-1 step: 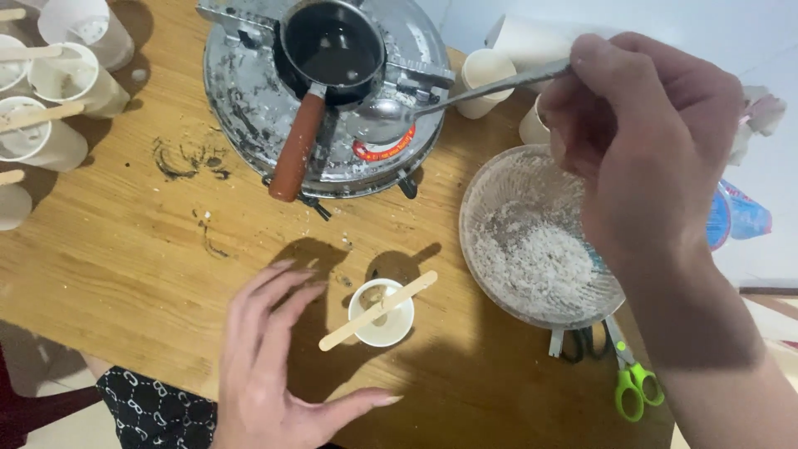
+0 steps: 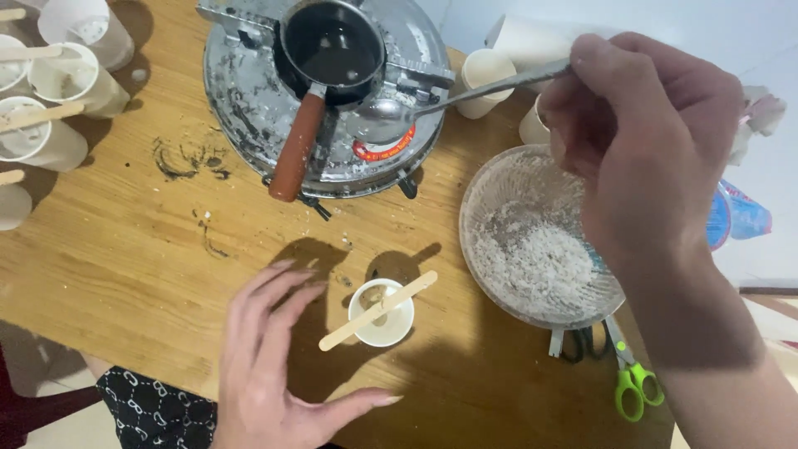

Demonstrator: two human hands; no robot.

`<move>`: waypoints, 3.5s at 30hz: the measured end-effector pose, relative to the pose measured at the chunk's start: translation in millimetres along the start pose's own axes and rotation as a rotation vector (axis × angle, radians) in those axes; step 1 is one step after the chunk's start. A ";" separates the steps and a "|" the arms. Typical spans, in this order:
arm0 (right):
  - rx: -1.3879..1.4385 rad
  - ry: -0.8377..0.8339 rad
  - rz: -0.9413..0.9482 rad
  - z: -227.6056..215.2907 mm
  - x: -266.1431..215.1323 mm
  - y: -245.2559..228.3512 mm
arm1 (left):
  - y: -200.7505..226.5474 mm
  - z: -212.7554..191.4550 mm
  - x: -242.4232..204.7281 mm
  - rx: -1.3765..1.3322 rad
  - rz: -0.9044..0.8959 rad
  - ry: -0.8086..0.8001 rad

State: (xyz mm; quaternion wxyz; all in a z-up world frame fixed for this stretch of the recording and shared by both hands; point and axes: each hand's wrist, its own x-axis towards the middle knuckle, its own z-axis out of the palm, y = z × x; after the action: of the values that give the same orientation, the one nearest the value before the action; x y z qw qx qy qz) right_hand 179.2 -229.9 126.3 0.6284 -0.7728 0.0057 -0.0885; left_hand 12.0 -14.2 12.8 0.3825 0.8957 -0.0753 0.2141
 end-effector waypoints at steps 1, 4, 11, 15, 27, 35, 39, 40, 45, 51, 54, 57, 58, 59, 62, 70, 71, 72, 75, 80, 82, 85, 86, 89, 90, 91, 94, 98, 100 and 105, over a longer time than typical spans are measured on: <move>0.002 0.012 0.006 -0.5 -0.3 0.8 | 1.1 1.9 1.9 -0.031 0.007 -0.007; -0.027 -0.019 -0.016 -3.4 -3.9 -0.6 | 3.7 2.0 6.4 -0.067 -0.006 -0.004; -0.089 0.044 0.073 -4.5 0.3 0.6 | 4.8 -4.0 9.7 -0.051 -0.071 0.111; -0.055 0.068 0.095 -16.8 16.0 21.2 | -3.4 -4.1 0.4 -0.062 -0.154 0.166; -0.094 0.091 0.049 25.0 53.2 9.6 | -67.7 33.5 -47.3 0.153 0.058 0.163; -0.348 -0.105 -0.096 60.1 69.6 1.0 | -77.8 51.3 -49.2 0.206 -0.056 0.266; -0.327 -0.143 -0.136 66.7 71.2 4.5 | -134.7 62.6 -90.1 0.104 -0.077 0.070; -0.343 -0.167 -0.112 68.7 71.1 2.4 | -154.7 71.1 -98.7 0.030 0.062 0.042; -0.348 -0.236 0.004 77.0 70.9 -3.8 | -150.4 61.5 -106.8 -0.135 -0.062 0.044; -0.367 -0.254 0.148 78.6 71.3 -0.8 | -178.3 61.6 -123.0 -0.385 -0.255 -0.018; -0.382 -0.260 0.195 75.7 68.6 -10.4 | -141.3 45.8 -99.6 -0.580 -0.550 -0.061; -0.562 -0.297 0.281 68.4 61.8 -23.5 | -58.8 11.6 -49.3 -0.223 -0.474 0.265; -0.622 -0.348 0.281 63.3 58.5 -26.1 | -43.8 2.0 -38.3 -0.184 -0.427 0.245; -0.681 -0.401 0.281 58.7 55.7 -28.1 | -30.3 -6.7 -26.5 -0.146 -0.379 0.224; -0.903 -0.453 0.081 29.8 26.3 -36.1 | -2.7 -14.8 -9.1 -0.140 -0.422 0.191; -1.148 -0.323 0.017 -49.7 -113.9 47.0 | -22.6 -19.6 -0.3 -0.088 -0.173 0.001; -1.124 -0.296 -0.028 -43.3 -125.1 56.4 | -24.3 -22.1 0.7 -0.071 -0.151 -0.073; -1.097 -0.270 -0.076 -36.8 -136.2 65.7 | -22.6 -20.9 6.3 -0.073 -0.160 -0.079; -1.038 -0.222 -0.158 -15.9 -166.5 78.4 | -21.4 -23.2 16.1 -0.167 -0.150 -0.088; -0.865 0.021 0.044 25.0 -171.2 53.8 | -30.8 -26.8 34.7 -0.267 -0.033 -0.278; -0.818 0.080 0.043 37.6 -178.3 53.3 | -42.2 -21.1 33.1 -0.256 0.021 -0.315; -0.771 0.198 0.010 54.9 -190.3 59.7 | -45.6 -11.0 40.7 -0.254 0.113 -0.312; -0.766 0.254 -0.032 59.6 -194.8 63.3 | -43.9 -6.7 43.5 -0.259 0.152 -0.261; -0.955 0.255 -0.189 70.9 -195.4 47.0 | -40.6 -1.6 45.2 -0.329 0.001 -0.390; -0.963 0.257 -0.183 65.2 -201.0 53.7 | -38.8 -0.9 46.2 -0.338 0.001 -0.395; -1.014 0.211 -0.115 60.4 -206.8 60.1 | -37.7 -0.9 47.1 -0.338 -0.012 -0.400; -1.032 0.122 -0.003 53.8 -208.4 62.3 | -35.6 -1.7 54.8 -0.366 -0.024 -0.400; -0.958 0.092 -0.102 57.4 -189.6 59.9 | -48.1 10.6 51.1 -0.404 0.132 -0.285; -0.949 0.003 -0.093 54.4 -179.7 55.0 | -47.6 4.4 54.5 -0.416 0.111 -0.266; -0.997 -0.184 -0.210 58.8 -151.8 43.4 | -53.8 2.0 57.9 -0.409 0.166 -0.183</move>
State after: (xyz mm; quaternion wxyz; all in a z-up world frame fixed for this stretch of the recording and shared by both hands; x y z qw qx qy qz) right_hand 42.6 -163.7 53.1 0.1696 -0.9793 -0.0857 -0.0691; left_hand 80.7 23.6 2.0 0.5286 0.8060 -0.2249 0.1431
